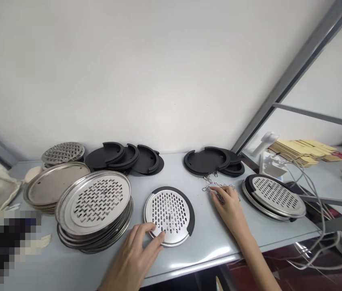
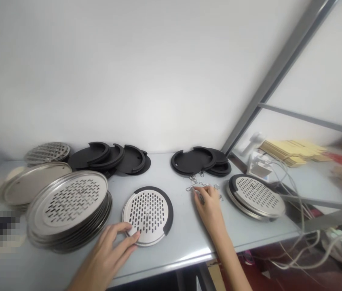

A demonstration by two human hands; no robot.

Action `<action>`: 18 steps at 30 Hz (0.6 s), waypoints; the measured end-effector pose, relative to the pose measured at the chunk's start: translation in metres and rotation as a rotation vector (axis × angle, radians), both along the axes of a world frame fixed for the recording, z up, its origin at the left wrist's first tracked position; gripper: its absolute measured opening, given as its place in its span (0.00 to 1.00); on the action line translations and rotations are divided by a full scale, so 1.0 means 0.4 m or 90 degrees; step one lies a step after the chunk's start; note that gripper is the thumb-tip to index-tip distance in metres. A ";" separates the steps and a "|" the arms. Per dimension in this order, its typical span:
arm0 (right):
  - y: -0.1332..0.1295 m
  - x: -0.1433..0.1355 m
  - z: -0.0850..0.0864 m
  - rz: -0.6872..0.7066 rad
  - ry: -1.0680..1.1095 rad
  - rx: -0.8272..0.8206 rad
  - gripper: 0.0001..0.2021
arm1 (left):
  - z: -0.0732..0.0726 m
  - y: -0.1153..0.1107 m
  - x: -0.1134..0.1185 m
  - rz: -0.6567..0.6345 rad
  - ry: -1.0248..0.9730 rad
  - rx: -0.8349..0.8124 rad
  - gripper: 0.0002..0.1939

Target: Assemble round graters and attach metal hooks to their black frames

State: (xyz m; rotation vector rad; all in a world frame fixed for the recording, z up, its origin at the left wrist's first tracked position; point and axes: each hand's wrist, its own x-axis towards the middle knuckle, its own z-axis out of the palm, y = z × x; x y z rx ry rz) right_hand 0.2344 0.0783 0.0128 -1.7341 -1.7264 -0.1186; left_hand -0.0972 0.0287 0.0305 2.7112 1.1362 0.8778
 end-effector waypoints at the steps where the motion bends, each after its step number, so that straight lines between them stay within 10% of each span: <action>1: 0.001 -0.002 -0.002 0.004 -0.007 0.002 0.14 | -0.001 -0.001 0.001 0.005 -0.003 0.009 0.18; 18: -0.016 -0.003 0.005 -0.095 0.007 0.051 0.09 | 0.011 -0.003 -0.004 0.048 -0.030 0.037 0.15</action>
